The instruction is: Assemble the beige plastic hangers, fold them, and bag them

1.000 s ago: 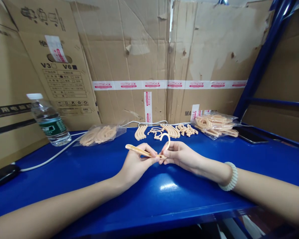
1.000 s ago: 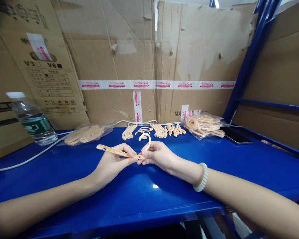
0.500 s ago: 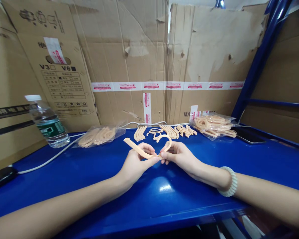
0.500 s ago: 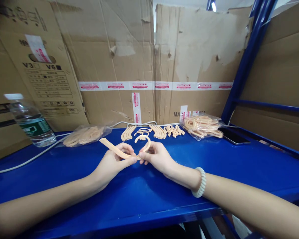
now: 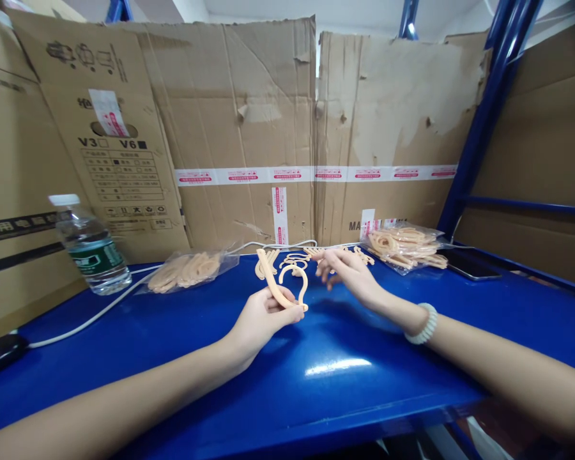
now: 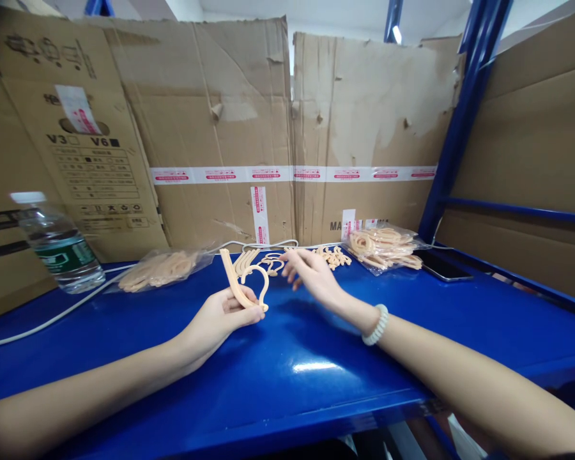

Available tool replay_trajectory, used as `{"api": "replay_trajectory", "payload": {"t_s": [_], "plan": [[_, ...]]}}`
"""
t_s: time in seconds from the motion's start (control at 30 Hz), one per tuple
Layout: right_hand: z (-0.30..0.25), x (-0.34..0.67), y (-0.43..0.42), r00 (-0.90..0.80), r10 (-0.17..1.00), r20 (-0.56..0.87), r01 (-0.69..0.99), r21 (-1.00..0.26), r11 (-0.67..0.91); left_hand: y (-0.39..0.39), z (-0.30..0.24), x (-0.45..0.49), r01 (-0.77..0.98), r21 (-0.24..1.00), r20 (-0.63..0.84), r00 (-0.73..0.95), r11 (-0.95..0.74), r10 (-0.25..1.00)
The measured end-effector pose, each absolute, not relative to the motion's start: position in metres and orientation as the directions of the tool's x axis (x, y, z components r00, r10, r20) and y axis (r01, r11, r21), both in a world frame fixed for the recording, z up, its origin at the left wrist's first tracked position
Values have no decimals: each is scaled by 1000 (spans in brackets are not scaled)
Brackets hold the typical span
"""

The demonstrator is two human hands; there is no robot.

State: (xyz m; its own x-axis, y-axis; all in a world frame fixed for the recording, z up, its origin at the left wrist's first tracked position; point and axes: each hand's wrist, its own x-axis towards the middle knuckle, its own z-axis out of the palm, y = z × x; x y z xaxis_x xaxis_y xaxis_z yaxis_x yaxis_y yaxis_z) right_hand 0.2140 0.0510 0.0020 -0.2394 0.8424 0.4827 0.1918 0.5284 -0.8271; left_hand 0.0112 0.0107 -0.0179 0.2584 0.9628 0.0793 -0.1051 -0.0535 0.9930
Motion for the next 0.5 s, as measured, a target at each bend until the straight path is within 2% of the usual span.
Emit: {"api": "replay_trajectory", "payload": {"t_s": [0.03, 0.1, 0.13, 0.2, 0.33, 0.5], "plan": [[4, 223, 62, -214, 798, 563, 364, -712, 600, 11, -17, 11, -119, 992, 70, 253, -40, 965], [3, 241, 82, -350, 690, 634, 667, -348, 658, 12, -15, 12, -145, 989, 51, 250, -15, 967], [1, 247, 91, -449, 659, 603, 725, -186, 663, 12, -15, 12, -156, 988, 45, 250, -6, 967], [-6, 254, 105, -580, 634, 511, 745, 20, 666, 12, -13, 13, -172, 985, 37, 248, 6, 968], [-19, 248, 114, -624, 665, 410, 761, 126, 636, 11, -12, 14, -176, 984, 37, 245, 7, 969], [-20, 238, 110, -584, 685, 436, 797, 147, 586, 11, -11, 13, -156, 988, 46, 251, -7, 967]]}}
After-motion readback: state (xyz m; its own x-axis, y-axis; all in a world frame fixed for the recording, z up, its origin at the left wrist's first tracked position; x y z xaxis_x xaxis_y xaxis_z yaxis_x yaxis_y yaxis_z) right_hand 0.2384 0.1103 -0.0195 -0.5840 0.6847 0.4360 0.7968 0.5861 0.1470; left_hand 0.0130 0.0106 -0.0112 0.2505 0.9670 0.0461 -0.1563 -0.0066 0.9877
